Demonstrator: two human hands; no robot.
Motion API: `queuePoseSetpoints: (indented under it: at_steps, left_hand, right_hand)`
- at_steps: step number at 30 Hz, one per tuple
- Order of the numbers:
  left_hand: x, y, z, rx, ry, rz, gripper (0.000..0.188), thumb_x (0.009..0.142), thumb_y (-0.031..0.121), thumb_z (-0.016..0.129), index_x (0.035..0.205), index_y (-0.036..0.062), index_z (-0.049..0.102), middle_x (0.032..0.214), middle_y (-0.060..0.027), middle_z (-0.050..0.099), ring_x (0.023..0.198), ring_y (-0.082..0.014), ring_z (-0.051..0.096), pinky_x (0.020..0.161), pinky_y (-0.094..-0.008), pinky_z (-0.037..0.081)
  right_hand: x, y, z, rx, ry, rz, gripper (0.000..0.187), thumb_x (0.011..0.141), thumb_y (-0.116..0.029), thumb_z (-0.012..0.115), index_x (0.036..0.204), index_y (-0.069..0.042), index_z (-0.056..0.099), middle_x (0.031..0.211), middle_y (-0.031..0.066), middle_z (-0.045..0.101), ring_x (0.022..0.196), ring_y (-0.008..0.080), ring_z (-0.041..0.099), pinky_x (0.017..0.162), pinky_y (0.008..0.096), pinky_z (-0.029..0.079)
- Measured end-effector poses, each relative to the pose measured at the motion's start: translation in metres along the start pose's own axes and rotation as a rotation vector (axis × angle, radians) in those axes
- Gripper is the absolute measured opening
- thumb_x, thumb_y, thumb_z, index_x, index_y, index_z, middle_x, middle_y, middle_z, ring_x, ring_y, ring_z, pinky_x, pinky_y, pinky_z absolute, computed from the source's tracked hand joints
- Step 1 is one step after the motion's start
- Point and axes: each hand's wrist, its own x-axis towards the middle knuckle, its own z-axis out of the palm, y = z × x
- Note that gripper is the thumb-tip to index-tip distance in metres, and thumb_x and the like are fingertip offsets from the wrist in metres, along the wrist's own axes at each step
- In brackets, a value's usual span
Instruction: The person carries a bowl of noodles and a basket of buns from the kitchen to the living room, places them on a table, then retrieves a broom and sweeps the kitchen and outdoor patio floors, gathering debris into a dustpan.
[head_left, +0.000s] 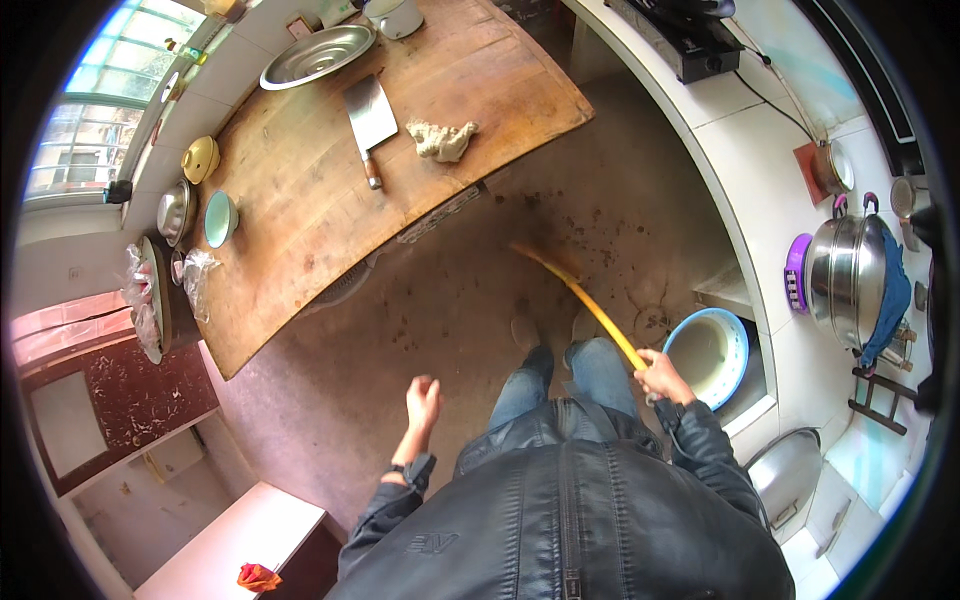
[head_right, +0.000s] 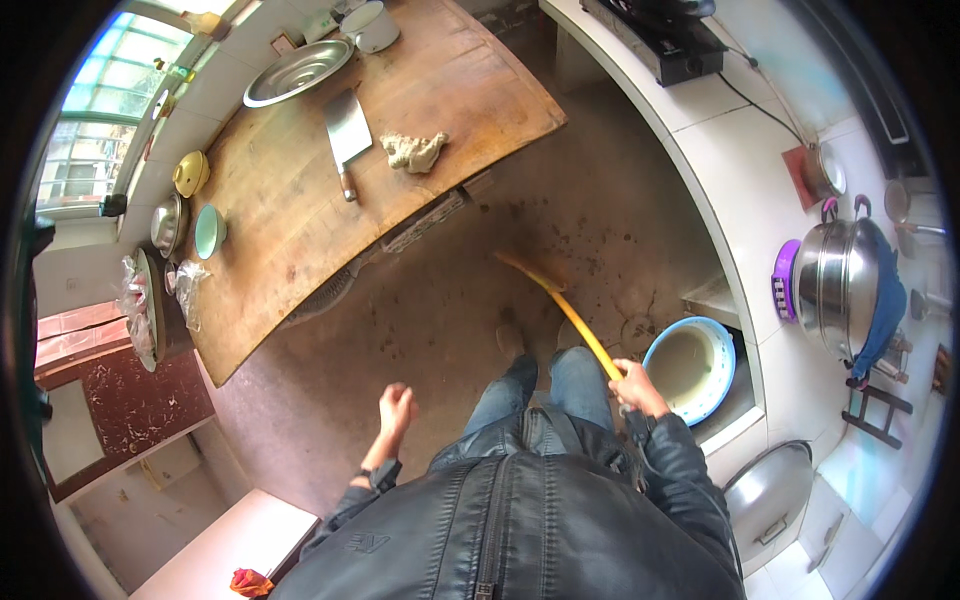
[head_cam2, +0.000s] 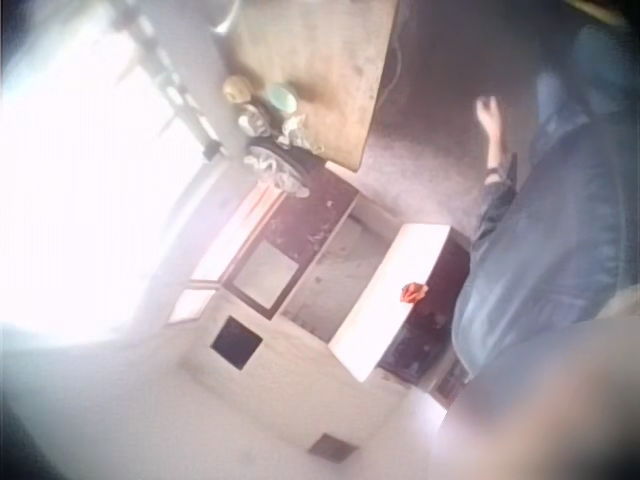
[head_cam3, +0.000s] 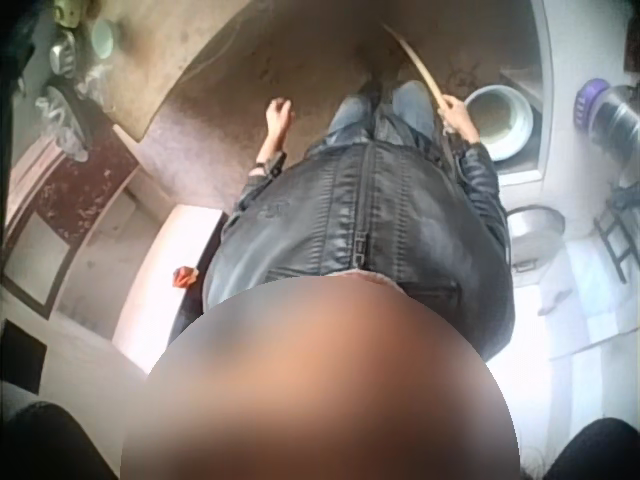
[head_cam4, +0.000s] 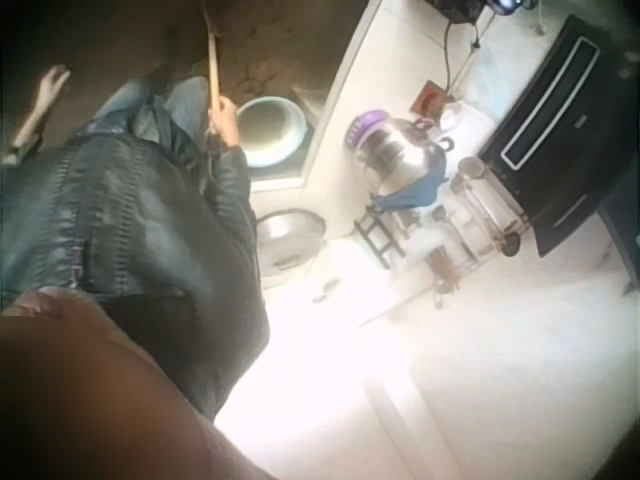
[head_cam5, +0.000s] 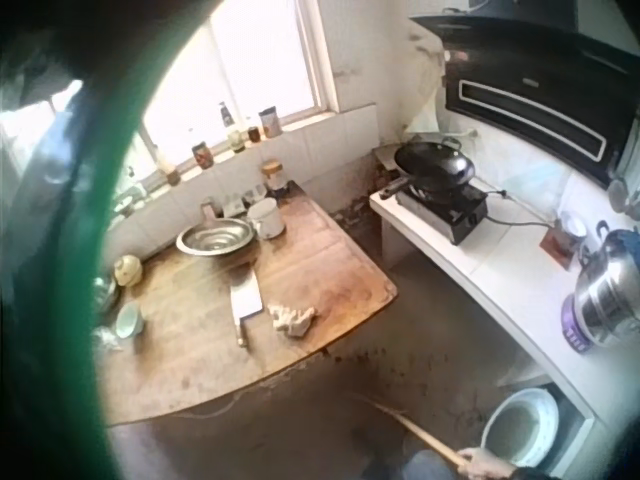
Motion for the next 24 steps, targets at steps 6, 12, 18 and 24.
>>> queuePoseSetpoints:
  at_steps: [6, 12, 18, 24]
  left_hand:
    - [0.153, 0.23, 0.057, 0.315, 0.285, 0.764, 0.058, 0.089, 0.02, 0.073, 0.138, 0.0035, 0.048, 0.117, -0.0176, 0.056, 0.089, -0.0288, 0.061, 0.079, -0.0403, 0.053]
    - [0.249, 0.379, 0.117, 0.667, 0.331, 0.8, 0.078, 0.08, 0.022, 0.079, 0.148, 0.0125, 0.041, 0.154, -0.0252, 0.032, 0.138, -0.0439, 0.037, 0.112, -0.0462, 0.038]
    - [0.345, 0.399, 0.173, 0.756, 0.414, 0.709, 0.059, 0.089, 0.012, 0.063, 0.145, 0.0084, 0.046, 0.153, -0.0272, 0.035, 0.143, -0.0427, 0.032, 0.117, -0.0472, 0.03]
    - [0.373, 0.48, 0.284, 0.562, 0.508, 0.985, 0.046, 0.082, 0.008, 0.065, 0.128, 0.0042, 0.061, 0.137, -0.0211, 0.056, 0.135, -0.04, 0.044, 0.116, -0.0485, 0.032]
  right_hand:
    - [-0.02, 0.007, -0.033, 0.123, 0.149, -0.097, 0.064, 0.089, -0.004, 0.063, 0.149, -0.008, 0.043, 0.067, 0.0024, 0.059, 0.048, 0.0103, 0.052, 0.039, 0.0298, 0.039]
    - [0.053, -0.026, -0.09, 0.394, 0.426, -0.026, 0.059, 0.092, -0.001, 0.057, 0.148, -0.008, 0.041, 0.072, 0.0021, 0.056, 0.046, 0.0088, 0.047, 0.038, 0.0271, 0.035]
    - [0.077, -0.015, -0.142, 0.298, 0.584, -0.273, 0.026, 0.103, -0.022, 0.049, 0.11, -0.002, 0.065, 0.072, 0.0017, 0.053, 0.066, 0.0139, 0.052, 0.06, 0.0332, 0.045]
    - [0.088, -0.001, -0.156, 0.662, 0.511, 0.099, 0.044, 0.095, -0.008, 0.056, 0.139, -0.006, 0.049, 0.071, 0.0018, 0.054, 0.05, 0.011, 0.049, 0.043, 0.027, 0.038]
